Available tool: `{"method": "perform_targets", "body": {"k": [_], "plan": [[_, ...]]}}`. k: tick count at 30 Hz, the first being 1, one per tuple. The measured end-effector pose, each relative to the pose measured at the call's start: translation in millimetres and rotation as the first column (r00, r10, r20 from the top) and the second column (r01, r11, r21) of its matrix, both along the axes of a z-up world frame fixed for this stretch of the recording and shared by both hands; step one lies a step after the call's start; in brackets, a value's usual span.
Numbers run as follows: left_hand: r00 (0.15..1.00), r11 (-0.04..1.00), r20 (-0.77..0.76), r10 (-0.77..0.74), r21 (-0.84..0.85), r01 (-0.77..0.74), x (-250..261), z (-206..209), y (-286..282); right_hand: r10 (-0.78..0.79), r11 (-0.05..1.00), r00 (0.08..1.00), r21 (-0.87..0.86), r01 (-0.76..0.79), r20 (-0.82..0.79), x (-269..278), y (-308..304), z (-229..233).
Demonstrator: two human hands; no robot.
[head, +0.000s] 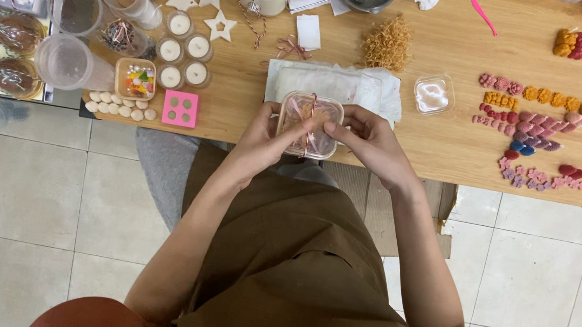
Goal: The person assembles a small decorative gift box by placing a purple craft item into a clear plastic container, lining it with shredded paper, and securing it with a red-and-white string.
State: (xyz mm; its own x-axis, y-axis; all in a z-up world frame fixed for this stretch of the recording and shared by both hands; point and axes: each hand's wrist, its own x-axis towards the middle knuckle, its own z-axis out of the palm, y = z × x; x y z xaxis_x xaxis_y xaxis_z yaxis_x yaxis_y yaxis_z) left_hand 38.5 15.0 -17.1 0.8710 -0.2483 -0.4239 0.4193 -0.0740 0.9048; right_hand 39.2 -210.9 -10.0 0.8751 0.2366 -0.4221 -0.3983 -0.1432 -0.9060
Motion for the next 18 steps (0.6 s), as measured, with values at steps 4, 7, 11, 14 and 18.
{"method": "perform_targets", "body": {"k": [4,7,11,14,18], "plan": [[0.97,0.973,-0.087,-0.226,0.022,0.228,5.9,-13.7,16.8,0.013,1.0,1.0,0.004,-0.013,0.014,8.1,-3.5,0.6],[0.917,0.939,-0.213,-0.338,-0.013,0.343,16.5,-26.8,27.9,0.053,0.998,0.998,-0.024,-0.052,0.031,14.1,-9.9,-0.3],[0.948,0.966,-0.203,-0.247,0.028,0.257,25.5,-37.9,32.5,0.112,0.992,0.994,-0.053,-0.111,0.016,22.1,-16.3,-3.4],[0.956,0.982,-0.263,-0.131,-0.169,0.088,34.2,-37.8,30.0,0.141,0.984,0.99,-0.112,-0.141,-0.003,25.1,-16.4,-6.7],[0.985,0.989,-0.154,-0.072,-0.138,0.051,43.4,-32.3,23.6,0.136,0.98,0.991,-0.148,-0.136,-0.01,28.2,-13.3,-11.0]]}}
